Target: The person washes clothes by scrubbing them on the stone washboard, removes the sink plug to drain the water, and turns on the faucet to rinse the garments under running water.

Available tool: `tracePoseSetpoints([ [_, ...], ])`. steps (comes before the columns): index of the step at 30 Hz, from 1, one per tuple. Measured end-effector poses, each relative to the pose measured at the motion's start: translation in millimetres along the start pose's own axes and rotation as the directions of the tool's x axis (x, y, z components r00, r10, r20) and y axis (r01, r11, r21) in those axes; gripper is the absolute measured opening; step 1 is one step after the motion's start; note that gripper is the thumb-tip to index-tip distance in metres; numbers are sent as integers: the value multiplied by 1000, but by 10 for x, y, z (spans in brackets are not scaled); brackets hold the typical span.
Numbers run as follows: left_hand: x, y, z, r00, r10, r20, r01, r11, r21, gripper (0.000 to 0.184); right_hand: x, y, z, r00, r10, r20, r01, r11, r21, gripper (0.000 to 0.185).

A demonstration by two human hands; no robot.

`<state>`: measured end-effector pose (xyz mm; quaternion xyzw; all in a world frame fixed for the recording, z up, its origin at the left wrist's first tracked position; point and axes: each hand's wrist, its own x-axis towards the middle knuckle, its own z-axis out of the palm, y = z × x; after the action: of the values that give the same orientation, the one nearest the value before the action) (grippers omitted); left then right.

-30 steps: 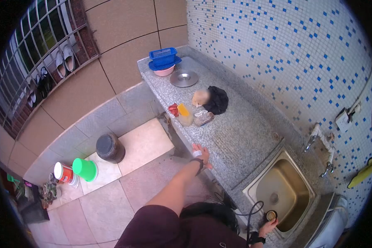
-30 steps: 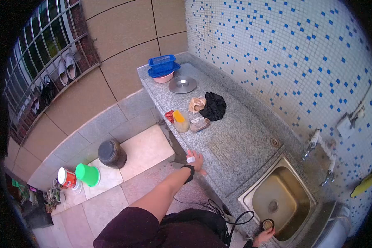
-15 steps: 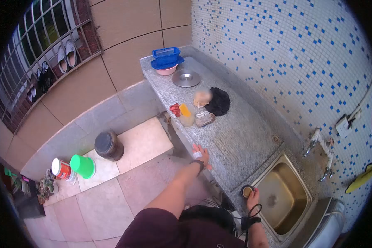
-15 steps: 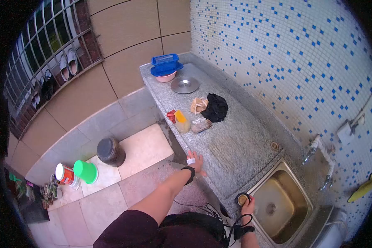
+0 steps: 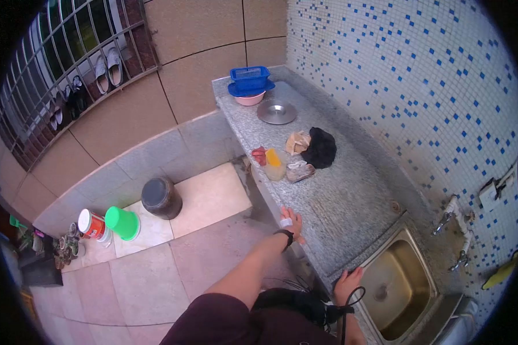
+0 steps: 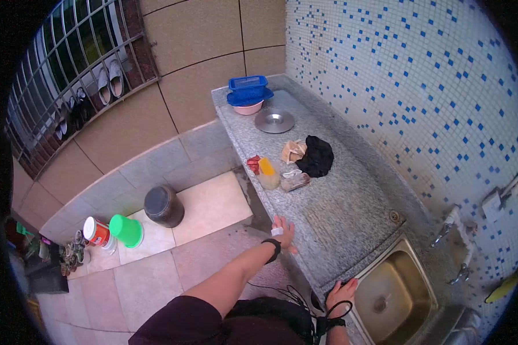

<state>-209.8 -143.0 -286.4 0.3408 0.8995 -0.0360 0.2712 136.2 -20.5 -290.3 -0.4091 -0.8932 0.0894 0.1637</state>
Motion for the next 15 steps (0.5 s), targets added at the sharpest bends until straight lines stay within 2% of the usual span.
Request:
tracePoseSetpoints([
  [1, 10, -11, 27, 1000, 11, -6, -12, 1000, -25, 147, -1, -73, -56, 999, 19, 46, -17, 999, -49, 62],
  [5, 25, 6, -21, 1000, 1, 12, -1, 1000, -5, 147, 21, -55, 0, 998, 41, 41, -40, 998, -43, 60],
  [7, 30, -12, 38, 1000, 8, -18, -8, 1000, 3, 146, -19, 142, 213, 998, -35, -59, 37, 999, 31, 58],
  [8, 27, -38, 45, 1000, 4, -15, -4, 1000, 0, 146, -15, 170, 243, 998, -39, -54, 41, 999, 31, 58],
  [10, 29, -66, 59, 998, 32, -48, -35, 998, -59, 145, -8, 225, 314, 999, 19, -40, -12, 985, 175, 55],
  [13, -54, -31, -41, 1000, 26, -11, -26, 999, -35, 144, 39, -2, 30, 999, 33, -13, -30, 978, 204, 49],
  [14, -56, -36, -74, 1000, 25, -13, -25, 999, -29, 144, 32, -31, -17, 999, 35, -14, -32, 977, 209, 49],
  [15, -65, -35, -93, 1000, 27, -2, -27, 999, -39, 144, 18, -51, -54, 1000, 2, -14, 0, 992, 125, 50],
])
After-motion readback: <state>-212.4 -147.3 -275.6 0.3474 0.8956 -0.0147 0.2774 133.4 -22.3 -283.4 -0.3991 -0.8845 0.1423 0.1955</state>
